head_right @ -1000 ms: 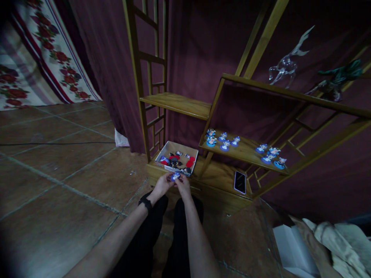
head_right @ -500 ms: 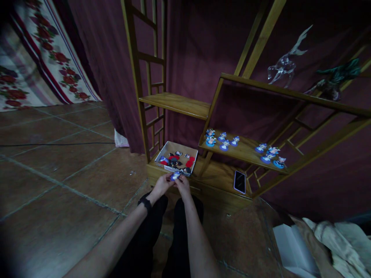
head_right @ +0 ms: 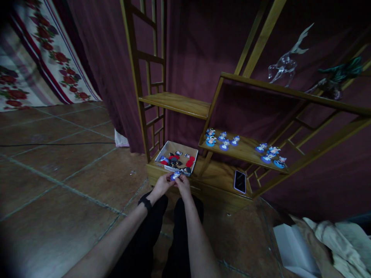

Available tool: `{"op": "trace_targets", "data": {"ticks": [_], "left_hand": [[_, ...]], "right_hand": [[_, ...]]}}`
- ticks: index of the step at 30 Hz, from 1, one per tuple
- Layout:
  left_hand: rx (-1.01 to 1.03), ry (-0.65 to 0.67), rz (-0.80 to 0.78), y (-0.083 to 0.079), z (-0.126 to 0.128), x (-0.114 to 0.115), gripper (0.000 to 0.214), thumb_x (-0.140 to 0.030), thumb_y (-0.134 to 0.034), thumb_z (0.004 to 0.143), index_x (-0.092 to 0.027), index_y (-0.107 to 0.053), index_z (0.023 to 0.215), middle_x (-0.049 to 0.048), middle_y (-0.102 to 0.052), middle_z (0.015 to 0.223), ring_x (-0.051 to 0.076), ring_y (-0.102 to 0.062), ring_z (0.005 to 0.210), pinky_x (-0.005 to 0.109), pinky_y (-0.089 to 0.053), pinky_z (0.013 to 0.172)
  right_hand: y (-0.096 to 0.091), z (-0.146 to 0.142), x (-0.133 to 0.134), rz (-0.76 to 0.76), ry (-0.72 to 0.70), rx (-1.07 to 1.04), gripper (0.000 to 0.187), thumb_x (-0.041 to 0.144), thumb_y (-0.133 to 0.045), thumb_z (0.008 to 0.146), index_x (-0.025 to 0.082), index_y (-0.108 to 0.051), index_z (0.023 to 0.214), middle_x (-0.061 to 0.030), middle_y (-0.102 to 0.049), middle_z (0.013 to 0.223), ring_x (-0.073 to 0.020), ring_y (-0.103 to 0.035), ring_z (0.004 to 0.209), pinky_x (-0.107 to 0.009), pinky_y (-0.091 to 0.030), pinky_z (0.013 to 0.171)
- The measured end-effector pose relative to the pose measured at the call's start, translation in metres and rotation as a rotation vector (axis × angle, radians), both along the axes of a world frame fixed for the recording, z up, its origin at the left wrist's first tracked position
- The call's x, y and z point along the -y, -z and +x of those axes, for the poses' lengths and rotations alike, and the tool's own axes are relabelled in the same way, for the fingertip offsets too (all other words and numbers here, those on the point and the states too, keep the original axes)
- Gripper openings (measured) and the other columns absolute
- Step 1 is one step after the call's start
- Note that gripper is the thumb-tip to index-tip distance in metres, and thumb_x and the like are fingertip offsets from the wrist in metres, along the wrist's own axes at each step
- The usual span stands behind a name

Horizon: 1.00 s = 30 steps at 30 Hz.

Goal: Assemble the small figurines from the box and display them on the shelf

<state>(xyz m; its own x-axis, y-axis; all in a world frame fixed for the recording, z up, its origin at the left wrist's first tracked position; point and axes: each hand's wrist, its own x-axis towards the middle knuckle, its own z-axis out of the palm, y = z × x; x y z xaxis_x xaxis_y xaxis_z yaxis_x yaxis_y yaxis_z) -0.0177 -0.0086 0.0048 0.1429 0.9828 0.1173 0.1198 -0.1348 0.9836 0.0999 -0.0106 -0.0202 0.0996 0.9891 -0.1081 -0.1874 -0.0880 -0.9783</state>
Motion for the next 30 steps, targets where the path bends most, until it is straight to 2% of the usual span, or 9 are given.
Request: {"op": "trace_targets", "data": {"ticks": [7,14,23,30], "left_hand": [[-0.012,0.023,0.003,-0.003,0.000,0.001,0.040,-0.013,-0.064,0.058,-0.011,-0.063,0.098,0.0029,-0.067,0.072,0.016,-0.059,0.067,0.026,-0.046,0.066],[-0.044,0.020,0.030,0.001,0.000,-0.001,0.036,-0.013,-0.062,0.060,-0.011,-0.064,0.096,0.0022,-0.066,0.072,0.015,-0.058,0.067,0.026,-0.046,0.066],[-0.027,-0.022,0.043,0.008,0.000,-0.005,0.038,-0.015,-0.063,0.062,-0.013,-0.063,0.100,0.0041,-0.067,0.081,0.018,-0.059,0.077,0.030,-0.045,0.075],[0.027,-0.033,0.030,0.011,0.000,-0.005,0.043,-0.017,-0.062,0.063,-0.013,-0.060,0.107,0.0058,-0.066,0.090,0.020,-0.059,0.085,0.033,-0.044,0.081]], "right_hand": [[0.000,-0.001,0.000,0.013,-0.010,-0.030,0.029,0.034,-0.062,0.060,0.019,-0.060,0.085,-0.0014,-0.067,0.086,-0.0177,-0.063,0.075,-0.031,-0.052,0.066],[-0.004,-0.001,0.002,0.002,-0.003,-0.041,0.030,0.033,-0.064,0.059,0.019,-0.061,0.085,-0.0016,-0.067,0.084,-0.0190,-0.063,0.075,-0.034,-0.051,0.069],[-0.002,0.002,0.002,-0.010,-0.017,-0.139,0.033,0.036,-0.067,0.059,0.017,-0.063,0.085,-0.0021,-0.068,0.077,-0.0182,-0.064,0.072,-0.034,-0.051,0.071],[-0.005,0.002,0.003,-0.036,0.038,-0.236,0.028,0.032,-0.070,0.057,0.018,-0.063,0.080,-0.0020,-0.067,0.074,-0.0170,-0.064,0.068,-0.032,-0.052,0.067]]}}
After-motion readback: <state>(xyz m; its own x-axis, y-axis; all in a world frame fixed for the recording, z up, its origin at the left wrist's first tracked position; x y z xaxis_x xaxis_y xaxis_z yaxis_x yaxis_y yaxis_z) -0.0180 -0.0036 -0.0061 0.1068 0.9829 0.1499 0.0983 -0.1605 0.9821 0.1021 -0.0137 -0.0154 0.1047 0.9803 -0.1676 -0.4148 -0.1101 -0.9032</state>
